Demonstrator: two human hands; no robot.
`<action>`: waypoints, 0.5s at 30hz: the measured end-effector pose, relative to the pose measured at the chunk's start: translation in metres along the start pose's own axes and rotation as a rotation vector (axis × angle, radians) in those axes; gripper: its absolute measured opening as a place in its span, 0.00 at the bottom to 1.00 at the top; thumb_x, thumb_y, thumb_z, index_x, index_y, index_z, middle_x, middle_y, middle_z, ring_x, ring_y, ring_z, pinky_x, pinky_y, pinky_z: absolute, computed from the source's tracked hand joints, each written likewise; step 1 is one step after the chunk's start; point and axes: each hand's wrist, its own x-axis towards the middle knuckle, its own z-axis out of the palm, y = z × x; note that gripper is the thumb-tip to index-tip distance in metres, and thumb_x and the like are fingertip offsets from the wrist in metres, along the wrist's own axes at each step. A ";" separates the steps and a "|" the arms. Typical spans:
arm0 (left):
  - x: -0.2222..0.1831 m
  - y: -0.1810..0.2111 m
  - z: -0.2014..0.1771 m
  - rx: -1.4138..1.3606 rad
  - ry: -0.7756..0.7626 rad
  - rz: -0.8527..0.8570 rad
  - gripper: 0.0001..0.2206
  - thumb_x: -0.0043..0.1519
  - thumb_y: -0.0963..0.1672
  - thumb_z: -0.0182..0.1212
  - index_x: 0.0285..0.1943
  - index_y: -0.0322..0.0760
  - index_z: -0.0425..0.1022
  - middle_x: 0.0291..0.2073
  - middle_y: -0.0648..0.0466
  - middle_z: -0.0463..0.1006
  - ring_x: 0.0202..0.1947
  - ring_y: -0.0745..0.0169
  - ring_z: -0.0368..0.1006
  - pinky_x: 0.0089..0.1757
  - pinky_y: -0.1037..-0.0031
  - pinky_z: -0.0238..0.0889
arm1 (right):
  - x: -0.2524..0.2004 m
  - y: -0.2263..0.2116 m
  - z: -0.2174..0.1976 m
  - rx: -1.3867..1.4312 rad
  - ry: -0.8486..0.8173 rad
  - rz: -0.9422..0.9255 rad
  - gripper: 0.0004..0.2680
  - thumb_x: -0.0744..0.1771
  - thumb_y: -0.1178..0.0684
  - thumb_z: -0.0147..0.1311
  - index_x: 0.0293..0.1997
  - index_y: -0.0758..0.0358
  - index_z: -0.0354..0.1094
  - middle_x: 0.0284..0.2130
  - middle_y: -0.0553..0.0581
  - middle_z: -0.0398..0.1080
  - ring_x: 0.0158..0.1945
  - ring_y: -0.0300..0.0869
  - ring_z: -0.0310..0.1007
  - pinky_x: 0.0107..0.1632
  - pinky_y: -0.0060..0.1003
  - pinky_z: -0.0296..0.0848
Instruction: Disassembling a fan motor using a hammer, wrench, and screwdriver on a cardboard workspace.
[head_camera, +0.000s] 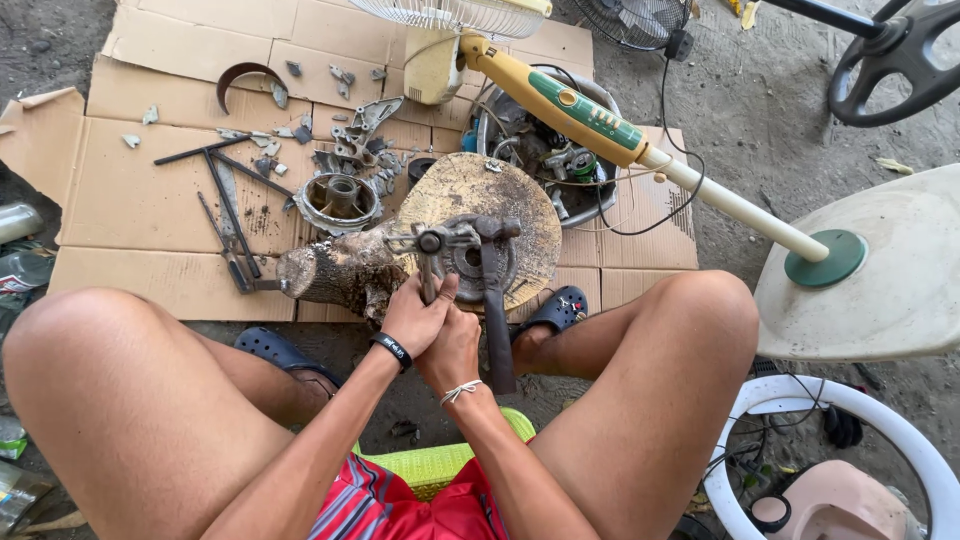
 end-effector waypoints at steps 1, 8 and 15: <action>0.004 -0.011 0.004 0.043 -0.001 -0.010 0.30 0.58 0.66 0.58 0.41 0.41 0.74 0.40 0.43 0.82 0.55 0.39 0.75 0.55 0.53 0.67 | -0.001 0.004 0.003 -0.024 0.037 0.006 0.07 0.61 0.54 0.56 0.27 0.69 0.71 0.20 0.68 0.73 0.31 0.64 0.77 0.30 0.54 0.74; 0.002 -0.014 0.003 0.029 0.031 -0.081 0.31 0.58 0.65 0.56 0.44 0.38 0.76 0.42 0.43 0.83 0.56 0.41 0.75 0.55 0.54 0.68 | 0.001 0.019 0.010 0.079 0.007 0.064 0.09 0.62 0.54 0.54 0.27 0.72 0.73 0.23 0.71 0.73 0.34 0.66 0.76 0.30 0.61 0.67; 0.005 -0.012 0.009 -0.212 -0.047 -0.100 0.31 0.48 0.63 0.74 0.45 0.38 0.80 0.42 0.44 0.84 0.53 0.43 0.77 0.56 0.57 0.68 | -0.007 0.017 0.015 0.222 -0.048 0.312 0.11 0.60 0.50 0.55 0.36 0.68 0.76 0.30 0.68 0.77 0.42 0.61 0.78 0.39 0.58 0.69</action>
